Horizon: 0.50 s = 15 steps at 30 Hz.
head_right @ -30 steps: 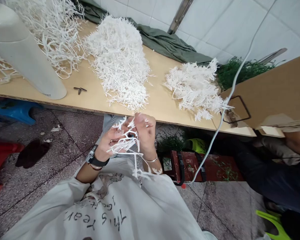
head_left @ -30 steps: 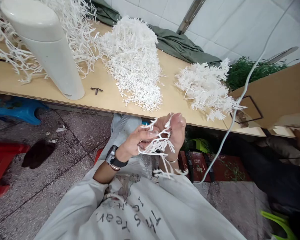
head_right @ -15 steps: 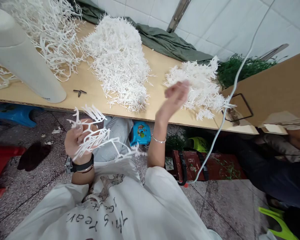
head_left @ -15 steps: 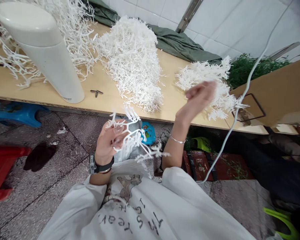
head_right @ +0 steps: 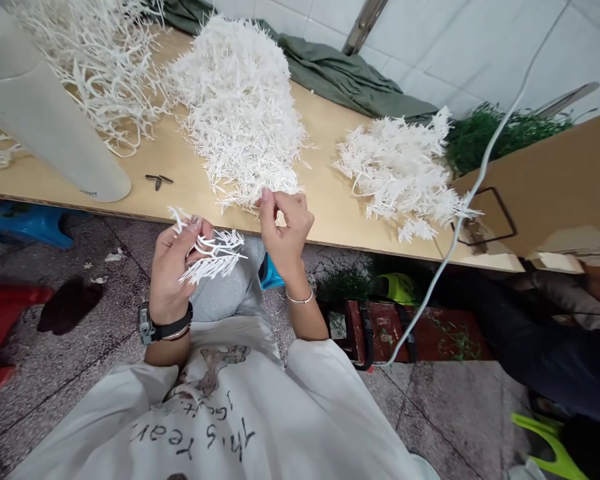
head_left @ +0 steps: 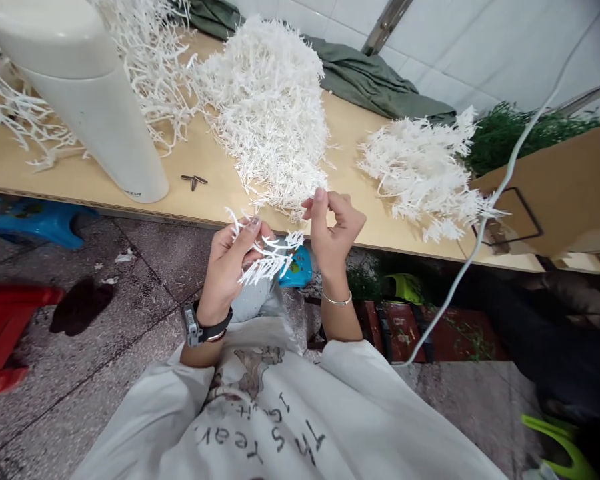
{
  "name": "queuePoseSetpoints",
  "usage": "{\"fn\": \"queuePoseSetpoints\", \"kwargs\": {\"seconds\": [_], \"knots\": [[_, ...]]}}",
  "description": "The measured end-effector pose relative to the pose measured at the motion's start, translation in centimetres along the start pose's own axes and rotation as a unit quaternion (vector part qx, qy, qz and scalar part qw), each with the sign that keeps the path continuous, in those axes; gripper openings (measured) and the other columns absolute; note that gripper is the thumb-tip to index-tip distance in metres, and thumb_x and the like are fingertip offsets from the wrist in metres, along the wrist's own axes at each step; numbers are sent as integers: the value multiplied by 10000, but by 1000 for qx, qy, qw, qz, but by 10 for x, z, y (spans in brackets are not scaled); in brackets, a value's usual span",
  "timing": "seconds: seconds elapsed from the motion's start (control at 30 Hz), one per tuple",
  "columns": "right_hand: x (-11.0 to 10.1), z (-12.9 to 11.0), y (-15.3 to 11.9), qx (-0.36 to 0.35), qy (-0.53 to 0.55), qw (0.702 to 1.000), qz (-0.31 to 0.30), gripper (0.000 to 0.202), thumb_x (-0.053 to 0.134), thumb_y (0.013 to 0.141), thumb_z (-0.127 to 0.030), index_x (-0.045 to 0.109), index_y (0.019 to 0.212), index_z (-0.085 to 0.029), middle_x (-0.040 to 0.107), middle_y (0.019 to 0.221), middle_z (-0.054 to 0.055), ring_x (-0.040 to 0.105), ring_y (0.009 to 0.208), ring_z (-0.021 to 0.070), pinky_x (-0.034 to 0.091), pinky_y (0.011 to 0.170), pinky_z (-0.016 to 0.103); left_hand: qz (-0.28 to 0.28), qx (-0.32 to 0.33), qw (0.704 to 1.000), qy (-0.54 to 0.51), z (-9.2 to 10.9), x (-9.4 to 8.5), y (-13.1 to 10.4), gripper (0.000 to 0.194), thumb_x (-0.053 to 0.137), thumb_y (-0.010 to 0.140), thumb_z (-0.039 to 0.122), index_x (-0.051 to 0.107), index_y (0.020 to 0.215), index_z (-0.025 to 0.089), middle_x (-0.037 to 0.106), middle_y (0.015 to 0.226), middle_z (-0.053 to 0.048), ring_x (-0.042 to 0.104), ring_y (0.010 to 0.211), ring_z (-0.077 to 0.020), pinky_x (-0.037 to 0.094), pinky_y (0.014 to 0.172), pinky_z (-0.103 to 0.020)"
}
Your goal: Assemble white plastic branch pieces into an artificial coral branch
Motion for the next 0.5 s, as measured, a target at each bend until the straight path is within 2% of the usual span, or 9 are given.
{"fn": "queuePoseSetpoints", "kwargs": {"seconds": [0.1, 0.17, 0.33, 0.4, 0.5], "knots": [[-5, 4, 0, 34, 91, 995, 3, 299, 412, 925, -408, 551, 737, -221, 535, 648, -7, 483, 578, 111, 394, 621, 300, 9, -1, 1000, -19, -4, -3, 4, 250, 640, 817, 358, 666, 675, 153, 431, 531, 48, 242, 383, 4, 175, 356, -152], [-7, -5, -2, 19, 117, 993, -16, 244, 390, 935, -390, 520, 801, -233, 502, 677, -10, 449, 555, 103, 366, 571, 288, 22, -3, 999, -32, -8, -5, 6, 235, 653, 805, 353, 673, 678, 156, 458, 546, 46, 264, 391, 5, 200, 361, -137], [21, -35, -24, -83, 121, 972, -186, 250, 285, 954, -360, 423, 793, -226, 403, 692, -8, 383, 584, 115, 318, 566, 294, 38, -21, 999, -23, -14, -6, 6, 243, 670, 783, 363, 652, 660, 154, 470, 534, 54, 326, 395, -7, 270, 376, -132], [32, -38, -33, -108, 124, 957, -240, 315, 273, 941, -459, 385, 770, -219, 378, 691, -14, 360, 581, 112, 297, 561, 291, 30, -36, 999, -23, -18, -4, 5, 240, 681, 769, 369, 644, 662, 158, 494, 543, 52, 396, 417, -20, 326, 408, -141], [43, -33, -41, -99, 107, 943, -297, 415, 447, 834, -612, 401, 759, -207, 351, 649, -42, 322, 550, 89, 261, 534, 265, 28, -54, 998, -29, -22, -3, 5, 238, 719, 721, 373, 631, 665, 159, 564, 604, 37, 509, 495, -48, 394, 469, -161]]}}
Point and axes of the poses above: each hand's wrist, its own y-axis towards the middle knuckle, its own x-axis out of the palm, z = x × y, the point moved 10 cm from there along y, towards the middle knuckle
